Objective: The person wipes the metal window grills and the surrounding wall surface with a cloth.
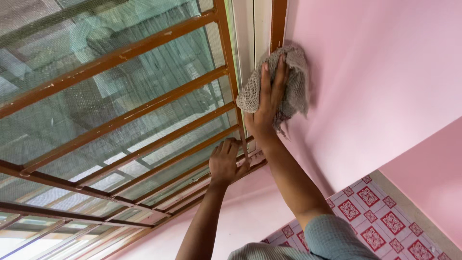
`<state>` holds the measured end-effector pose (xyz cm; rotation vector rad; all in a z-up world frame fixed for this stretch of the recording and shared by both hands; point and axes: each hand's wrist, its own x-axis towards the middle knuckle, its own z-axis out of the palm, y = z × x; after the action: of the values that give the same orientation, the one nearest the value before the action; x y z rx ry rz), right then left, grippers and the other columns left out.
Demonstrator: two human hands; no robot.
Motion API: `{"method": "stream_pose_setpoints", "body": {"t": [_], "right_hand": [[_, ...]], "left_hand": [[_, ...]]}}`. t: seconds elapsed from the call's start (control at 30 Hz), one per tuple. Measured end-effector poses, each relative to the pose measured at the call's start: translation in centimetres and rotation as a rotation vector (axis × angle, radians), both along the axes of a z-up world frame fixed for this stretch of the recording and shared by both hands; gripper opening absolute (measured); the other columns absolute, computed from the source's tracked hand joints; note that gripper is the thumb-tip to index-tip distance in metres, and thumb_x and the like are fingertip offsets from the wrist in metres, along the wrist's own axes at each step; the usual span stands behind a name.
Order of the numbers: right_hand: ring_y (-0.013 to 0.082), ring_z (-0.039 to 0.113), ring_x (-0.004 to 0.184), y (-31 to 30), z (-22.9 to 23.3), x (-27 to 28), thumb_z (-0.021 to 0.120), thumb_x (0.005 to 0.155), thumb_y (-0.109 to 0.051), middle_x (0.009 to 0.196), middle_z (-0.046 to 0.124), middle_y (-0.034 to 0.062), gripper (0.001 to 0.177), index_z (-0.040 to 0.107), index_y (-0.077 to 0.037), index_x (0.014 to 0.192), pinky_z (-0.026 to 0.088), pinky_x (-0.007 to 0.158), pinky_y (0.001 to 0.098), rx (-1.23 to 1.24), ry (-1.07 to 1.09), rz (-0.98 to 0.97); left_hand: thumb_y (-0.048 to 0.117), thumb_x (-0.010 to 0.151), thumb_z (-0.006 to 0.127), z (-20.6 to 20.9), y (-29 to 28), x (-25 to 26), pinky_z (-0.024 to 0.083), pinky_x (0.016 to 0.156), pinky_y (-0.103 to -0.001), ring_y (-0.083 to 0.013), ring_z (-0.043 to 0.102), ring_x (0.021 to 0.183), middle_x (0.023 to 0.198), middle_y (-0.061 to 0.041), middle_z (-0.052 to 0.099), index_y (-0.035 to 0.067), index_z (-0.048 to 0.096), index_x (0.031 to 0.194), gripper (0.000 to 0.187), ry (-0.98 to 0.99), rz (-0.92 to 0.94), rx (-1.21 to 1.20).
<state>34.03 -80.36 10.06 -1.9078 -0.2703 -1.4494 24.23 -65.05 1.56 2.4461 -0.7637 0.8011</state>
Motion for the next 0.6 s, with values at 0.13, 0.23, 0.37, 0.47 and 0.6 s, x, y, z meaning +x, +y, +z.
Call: {"method": "stream_pose_setpoints", "body": {"t": [0.13,0.23,0.37,0.47,0.6], "right_hand": [[0.0337,0.011,0.165,2.1,-1.7,-1.9,0.044,0.104,-0.037,0.175,0.011,0.0105,0.069,0.020,-0.028,0.168,0.007,0.133,0.0599,0.055,-0.100,0.246],[0.0346,0.016,0.167,1.4,-2.0,-1.8,0.051,0.107,-0.036,0.176,0.013,0.0141,0.069,0.019,-0.024,0.167,0.014,0.136,0.0583,-0.155,0.027,0.391],[0.0291,0.012,0.164,1.6,0.8,-1.9,0.056,0.111,-0.037,0.177,0.015,0.0081,0.068,0.020,-0.028,0.168,0.011,0.135,0.0555,0.065,-0.271,0.085],[0.0296,0.020,0.163,0.2,3.2,-3.8,0.055,0.105,-0.036,0.173,0.022,0.0066,0.068,0.025,-0.026,0.165,0.016,0.132,0.0568,0.177,-0.472,-0.032],[0.0244,0.018,0.165,0.2,3.8,-1.6,0.064,0.106,-0.029,0.176,0.025,0.0003,0.067,0.030,-0.030,0.164,0.017,0.133,0.0514,0.202,-0.490,-0.123]], "left_hand": [[0.053,0.072,0.077,0.5,-0.3,0.9,0.052,0.067,-0.046,-0.0304,0.063,0.083,0.098,-0.013,0.059,0.007,0.066,0.103,0.057,0.044,0.016,0.114],[0.050,0.068,0.073,0.4,0.0,0.5,0.053,0.071,-0.045,-0.0299,0.062,0.085,0.100,-0.012,0.057,0.006,0.067,0.111,0.061,0.008,-0.003,0.094],[0.048,0.072,0.071,0.2,-0.1,0.6,0.053,0.072,-0.044,-0.0288,0.063,0.087,0.104,-0.010,0.059,0.009,0.067,0.108,0.053,-0.008,0.022,0.071],[0.052,0.075,0.071,-0.4,0.1,0.2,0.053,0.070,-0.045,-0.0284,0.062,0.086,0.102,-0.012,0.058,0.008,0.067,0.108,0.055,0.050,0.033,0.122],[0.053,0.074,0.070,-0.2,0.3,0.9,0.052,0.074,-0.045,-0.0292,0.062,0.091,0.107,-0.012,0.058,0.008,0.066,0.105,0.055,-0.044,-0.015,0.081]]}}
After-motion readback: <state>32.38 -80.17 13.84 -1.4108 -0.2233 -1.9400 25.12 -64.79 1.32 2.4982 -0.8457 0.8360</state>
